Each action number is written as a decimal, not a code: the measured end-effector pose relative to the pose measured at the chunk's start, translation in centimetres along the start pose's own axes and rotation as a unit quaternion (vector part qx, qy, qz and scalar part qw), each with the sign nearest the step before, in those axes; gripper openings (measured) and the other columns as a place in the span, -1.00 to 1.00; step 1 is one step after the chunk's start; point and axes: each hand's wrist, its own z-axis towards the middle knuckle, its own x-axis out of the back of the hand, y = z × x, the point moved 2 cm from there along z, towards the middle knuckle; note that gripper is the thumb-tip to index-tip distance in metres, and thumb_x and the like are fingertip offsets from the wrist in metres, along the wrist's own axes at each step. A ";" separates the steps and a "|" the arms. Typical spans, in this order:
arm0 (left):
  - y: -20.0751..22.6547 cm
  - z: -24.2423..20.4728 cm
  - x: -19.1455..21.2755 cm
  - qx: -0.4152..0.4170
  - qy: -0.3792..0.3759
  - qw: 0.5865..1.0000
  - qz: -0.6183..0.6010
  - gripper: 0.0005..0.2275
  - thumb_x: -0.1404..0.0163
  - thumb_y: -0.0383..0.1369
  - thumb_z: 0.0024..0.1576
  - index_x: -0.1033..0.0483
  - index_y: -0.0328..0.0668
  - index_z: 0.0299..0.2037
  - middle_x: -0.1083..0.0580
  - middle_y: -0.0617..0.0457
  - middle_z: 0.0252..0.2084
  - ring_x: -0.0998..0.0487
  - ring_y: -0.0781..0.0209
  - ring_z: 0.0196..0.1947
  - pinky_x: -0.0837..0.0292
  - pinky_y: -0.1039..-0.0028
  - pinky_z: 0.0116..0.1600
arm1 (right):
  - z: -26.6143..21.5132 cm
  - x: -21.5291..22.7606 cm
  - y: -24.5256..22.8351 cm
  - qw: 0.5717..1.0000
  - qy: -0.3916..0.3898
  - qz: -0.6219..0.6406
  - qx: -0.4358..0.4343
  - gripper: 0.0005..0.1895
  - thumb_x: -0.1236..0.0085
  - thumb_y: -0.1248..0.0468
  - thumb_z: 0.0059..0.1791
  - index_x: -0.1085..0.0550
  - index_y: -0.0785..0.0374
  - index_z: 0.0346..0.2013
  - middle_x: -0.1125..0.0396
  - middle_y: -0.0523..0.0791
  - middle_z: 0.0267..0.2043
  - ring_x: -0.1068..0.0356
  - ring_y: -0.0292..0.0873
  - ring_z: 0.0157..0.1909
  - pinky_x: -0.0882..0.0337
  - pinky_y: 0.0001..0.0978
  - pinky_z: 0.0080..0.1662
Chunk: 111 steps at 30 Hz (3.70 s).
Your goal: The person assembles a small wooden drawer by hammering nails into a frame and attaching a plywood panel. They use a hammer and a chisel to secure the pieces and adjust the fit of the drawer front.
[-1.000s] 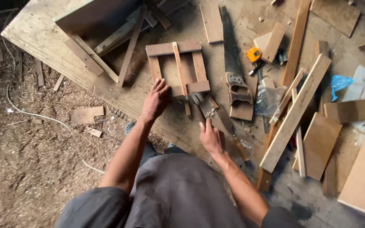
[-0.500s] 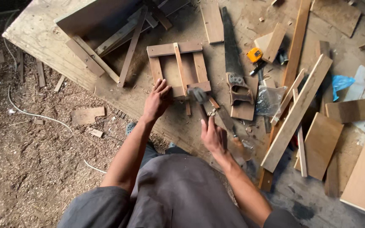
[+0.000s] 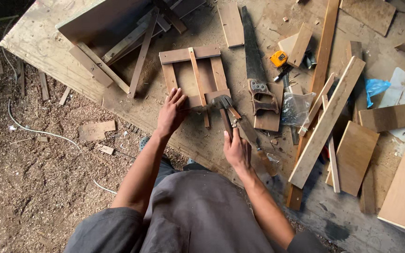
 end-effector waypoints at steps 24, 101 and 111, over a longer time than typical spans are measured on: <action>-0.9 -0.7 -0.5 -0.025 0.003 0.999 -0.029 -0.49 -0.07 -0.38 0.15 -0.33 -0.11 0.37 -0.10 0.03 0.56 0.05 0.08 0.58 -0.15 0.25 0.51 | 1.2 3.5 9.5 0.979 0.167 -0.070 -0.095 -0.55 -0.18 0.07 0.09 -0.39 0.35 0.11 -0.35 0.10 -0.05 -0.40 0.13 -0.04 -0.40 -0.01 -0.08; -3.0 3.7 1.4 0.114 0.222 0.956 -0.155 -0.83 -0.04 -0.27 0.27 -0.61 -0.08 -0.03 -0.40 -0.14 0.00 -0.32 -0.14 0.08 -0.29 0.07 0.17 | 6.7 -4.4 -12.0 0.970 -0.178 -0.154 -0.059 -0.38 0.04 0.20 0.11 -0.13 -0.03 0.49 -0.39 0.14 -0.35 -0.47 0.14 -0.47 -0.48 -0.01 -0.46; -3.6 3.3 -0.3 0.134 0.210 0.956 -0.155 -0.80 0.00 -0.28 0.33 -0.60 -0.09 0.05 -0.38 -0.14 0.03 -0.32 -0.10 0.07 -0.34 0.08 0.14 | 6.9 -4.1 -11.3 0.973 -0.179 -0.138 -0.048 -0.40 0.06 0.21 0.11 -0.17 -0.04 0.48 -0.39 0.13 -0.37 -0.45 0.12 -0.50 -0.48 -0.01 -0.47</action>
